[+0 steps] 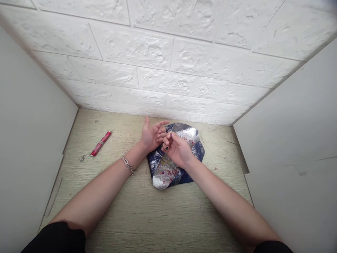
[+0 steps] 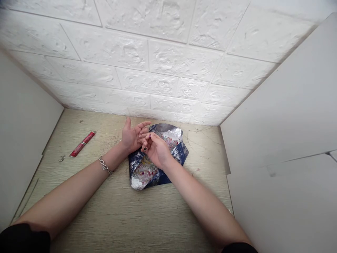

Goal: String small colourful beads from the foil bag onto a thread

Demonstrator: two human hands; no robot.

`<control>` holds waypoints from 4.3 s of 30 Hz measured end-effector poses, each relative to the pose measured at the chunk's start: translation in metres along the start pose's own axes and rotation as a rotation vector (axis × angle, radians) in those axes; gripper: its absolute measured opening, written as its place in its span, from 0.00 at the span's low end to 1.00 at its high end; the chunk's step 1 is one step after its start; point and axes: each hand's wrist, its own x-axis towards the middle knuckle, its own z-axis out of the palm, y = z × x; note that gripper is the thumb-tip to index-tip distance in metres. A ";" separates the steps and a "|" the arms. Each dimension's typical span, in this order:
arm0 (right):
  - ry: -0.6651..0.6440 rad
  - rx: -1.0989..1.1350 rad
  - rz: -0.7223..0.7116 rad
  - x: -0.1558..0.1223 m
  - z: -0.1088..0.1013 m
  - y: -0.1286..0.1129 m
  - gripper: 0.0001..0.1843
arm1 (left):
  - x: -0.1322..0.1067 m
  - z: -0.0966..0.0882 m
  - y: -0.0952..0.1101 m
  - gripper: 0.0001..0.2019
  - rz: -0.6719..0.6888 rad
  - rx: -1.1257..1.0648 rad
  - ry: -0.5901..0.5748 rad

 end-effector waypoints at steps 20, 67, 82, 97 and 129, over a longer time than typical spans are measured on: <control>0.051 -0.173 -0.158 0.003 -0.008 -0.035 0.12 | -0.003 0.010 -0.020 0.20 -0.034 0.658 -0.083; 0.260 -1.455 -0.039 -0.009 -0.022 -0.088 0.17 | -0.003 0.018 -0.002 0.25 -0.326 -0.019 -0.096; 0.013 -1.461 -0.231 -0.019 -0.004 -0.083 0.13 | -0.004 0.016 -0.007 0.33 -0.320 -0.116 -0.154; -0.219 -1.643 -0.295 -0.012 0.009 -0.029 0.12 | -0.003 0.016 -0.013 0.33 -0.266 -0.102 -0.016; -0.043 -0.550 -0.236 -0.018 0.007 -0.080 0.11 | -0.003 0.017 -0.022 0.23 -0.308 0.099 -0.044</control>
